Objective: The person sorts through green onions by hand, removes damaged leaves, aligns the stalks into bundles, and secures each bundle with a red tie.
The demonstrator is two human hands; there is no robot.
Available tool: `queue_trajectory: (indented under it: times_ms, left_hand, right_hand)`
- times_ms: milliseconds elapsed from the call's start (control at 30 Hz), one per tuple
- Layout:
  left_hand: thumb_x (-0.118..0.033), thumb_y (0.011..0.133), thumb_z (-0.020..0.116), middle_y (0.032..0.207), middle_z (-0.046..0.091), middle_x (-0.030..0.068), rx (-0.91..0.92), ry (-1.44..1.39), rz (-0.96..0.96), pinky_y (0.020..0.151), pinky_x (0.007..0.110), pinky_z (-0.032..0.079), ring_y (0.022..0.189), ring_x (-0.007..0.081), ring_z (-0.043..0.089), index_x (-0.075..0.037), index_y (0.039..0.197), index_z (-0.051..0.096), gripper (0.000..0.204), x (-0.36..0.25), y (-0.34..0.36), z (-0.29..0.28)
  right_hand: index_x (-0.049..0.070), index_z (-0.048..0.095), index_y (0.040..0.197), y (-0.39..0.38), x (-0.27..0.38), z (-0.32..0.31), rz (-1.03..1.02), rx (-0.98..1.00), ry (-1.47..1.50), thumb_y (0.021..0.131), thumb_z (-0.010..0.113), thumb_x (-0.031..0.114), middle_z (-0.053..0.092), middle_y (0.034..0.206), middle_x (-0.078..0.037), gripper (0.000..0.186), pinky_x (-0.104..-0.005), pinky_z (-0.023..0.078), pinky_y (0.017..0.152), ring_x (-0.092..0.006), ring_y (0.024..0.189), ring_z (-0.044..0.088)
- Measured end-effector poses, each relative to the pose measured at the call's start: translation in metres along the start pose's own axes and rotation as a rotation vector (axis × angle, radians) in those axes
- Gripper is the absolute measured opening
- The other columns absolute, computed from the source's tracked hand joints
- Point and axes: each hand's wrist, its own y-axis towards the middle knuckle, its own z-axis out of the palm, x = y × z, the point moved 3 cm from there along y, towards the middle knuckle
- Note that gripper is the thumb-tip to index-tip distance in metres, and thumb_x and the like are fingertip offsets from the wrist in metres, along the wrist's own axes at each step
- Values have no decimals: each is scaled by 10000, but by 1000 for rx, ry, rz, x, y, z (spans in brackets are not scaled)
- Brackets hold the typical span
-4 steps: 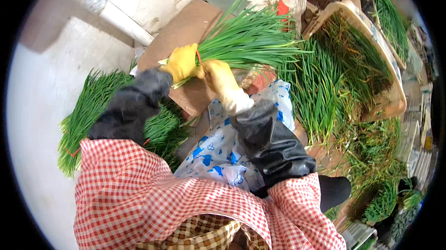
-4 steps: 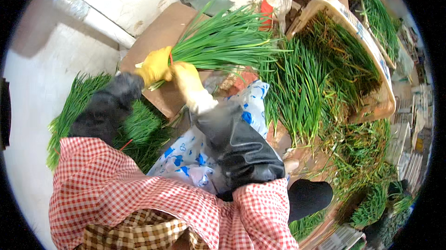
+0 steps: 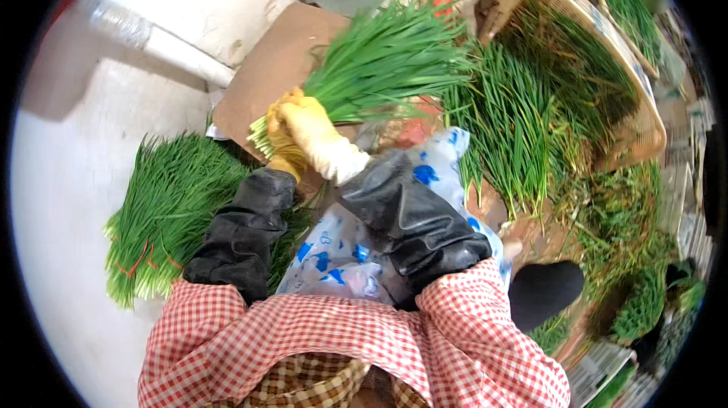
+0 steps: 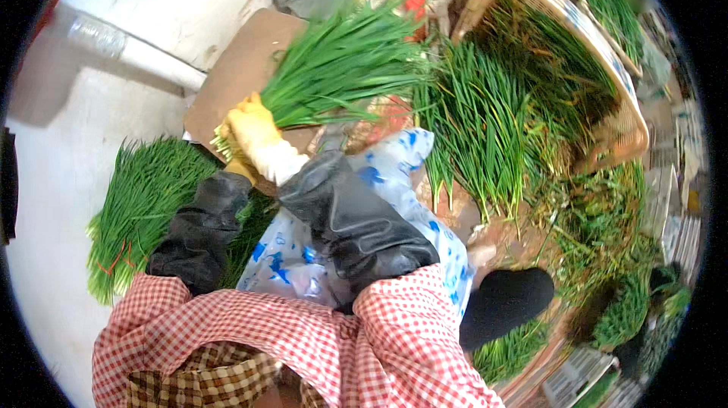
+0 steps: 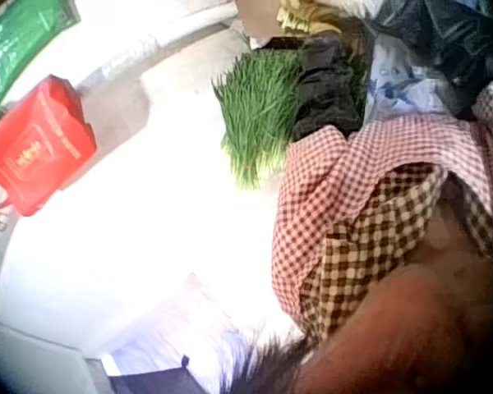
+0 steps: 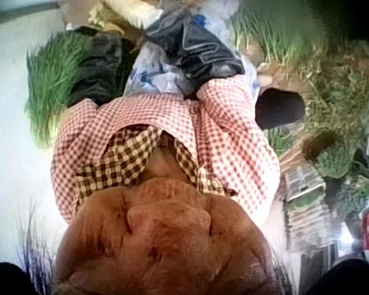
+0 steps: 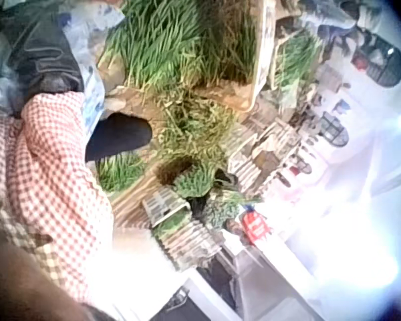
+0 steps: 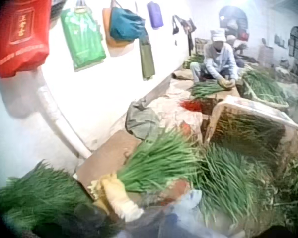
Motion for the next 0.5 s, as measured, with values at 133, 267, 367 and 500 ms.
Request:
queue_trajectory:
  times_ms: [133, 267, 367, 500]
  left_hand:
    - [-254, 852, 497, 857, 514, 84, -288, -606, 27, 693, 246, 433, 836, 187, 541, -107, 902, 475, 157, 36, -21, 18]
    - [-198, 862, 521, 858, 564, 93, -181, -1350, 196, 703, 307, 482, 842, 221, 584, -81, 1048, 508, 220, 27, -16, 29]
    - [-230, 895, 519, 921, 600, 110, -257, -1557, 320, 751, 332, 504, 898, 240, 596, -61, 1147, 514, 304, 59, -36, 34]
    - [-271, 931, 510, 1063, 591, 120, 341, -2219, 656, 847, 357, 478, 980, 275, 569, -68, 1203, 514, 340, 53, -6, 29]
  right_hand:
    - [18, 571, 806, -1, 16, 19, 415, -58, 1031, 802, 477, 168, 589, 726, -61, 177, -288, 440, 692, -195, 763, 537]
    - [16, 580, 758, -12, -1, 10, 355, -126, 977, 788, 479, 127, 586, 691, -51, 153, -279, 437, 681, -183, 726, 538]
    - [7, 612, 699, -23, 35, -13, 466, -23, 920, 765, 480, 55, 592, 646, -44, 156, -277, 436, 681, -167, 649, 541]
    - [8, 625, 806, -29, 28, -51, 276, -50, 415, 809, 521, 85, 609, 800, -51, 130, -311, 449, 707, -169, 719, 547]
